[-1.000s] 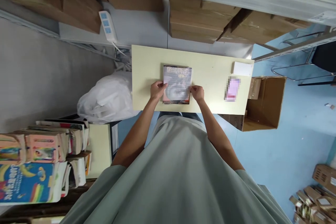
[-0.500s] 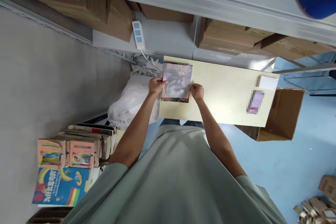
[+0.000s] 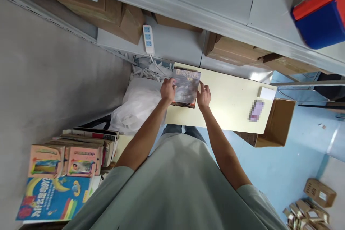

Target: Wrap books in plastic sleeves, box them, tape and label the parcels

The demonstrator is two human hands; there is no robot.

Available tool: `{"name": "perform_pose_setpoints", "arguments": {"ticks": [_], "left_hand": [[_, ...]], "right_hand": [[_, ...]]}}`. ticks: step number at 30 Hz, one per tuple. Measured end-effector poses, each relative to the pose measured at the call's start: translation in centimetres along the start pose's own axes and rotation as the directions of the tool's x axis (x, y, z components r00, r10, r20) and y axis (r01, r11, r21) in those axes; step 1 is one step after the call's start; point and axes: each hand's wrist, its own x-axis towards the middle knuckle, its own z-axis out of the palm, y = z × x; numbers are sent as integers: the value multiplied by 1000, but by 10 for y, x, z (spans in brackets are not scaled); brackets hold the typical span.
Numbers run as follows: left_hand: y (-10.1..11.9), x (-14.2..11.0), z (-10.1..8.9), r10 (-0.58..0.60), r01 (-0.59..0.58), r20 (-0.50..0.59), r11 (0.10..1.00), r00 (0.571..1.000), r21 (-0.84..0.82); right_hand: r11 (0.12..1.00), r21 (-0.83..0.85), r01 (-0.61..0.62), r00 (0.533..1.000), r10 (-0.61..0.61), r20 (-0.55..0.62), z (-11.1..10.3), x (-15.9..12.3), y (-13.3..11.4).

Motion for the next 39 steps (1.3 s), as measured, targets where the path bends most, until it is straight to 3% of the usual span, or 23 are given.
{"name": "perform_pose_setpoints", "arguments": {"ticks": [2, 6, 11, 16, 20, 24, 28, 31, 35, 39], "left_hand": [[6, -2, 3, 46, -48, 49, 998, 998, 34], [16, -13, 9, 81, -90, 81, 991, 993, 104], [26, -57, 17, 115, -132, 85, 964, 990, 232], [16, -155, 12, 99, -156, 168, 916, 981, 371], [-11, -262, -7, 61, -77, 56, 934, 997, 349], [-38, -360, -26, -15, 29, -56, 963, 998, 267], [-50, -430, -38, -75, 115, -233, 980, 969, 163], [-51, -467, -48, -81, 134, -390, 985, 917, 110], [-58, -518, -68, -92, 147, -556, 988, 826, 55], [-87, -587, -89, -155, 210, -668, 978, 728, 2]], "right_hand": [[989, -108, 99, 994, -95, 45, 0, 1, -4], [965, -187, 185, 980, -168, 102, 3, 2, -6], [939, -160, 304, 951, -288, 113, 5, -4, 7], [932, -200, 302, 951, -281, 127, -5, -12, 22], [917, -178, 357, 933, -342, 109, -17, -34, 33], [883, -72, 465, 885, -459, 84, -19, -78, 51], [805, 76, 589, 798, -594, 103, -12, -135, 66], [711, 205, 672, 704, -700, 119, -6, -180, 64], [545, 324, 773, 541, -834, 110, 0, -240, 36], [374, 399, 837, 373, -924, 84, 3, -305, -5]]}}
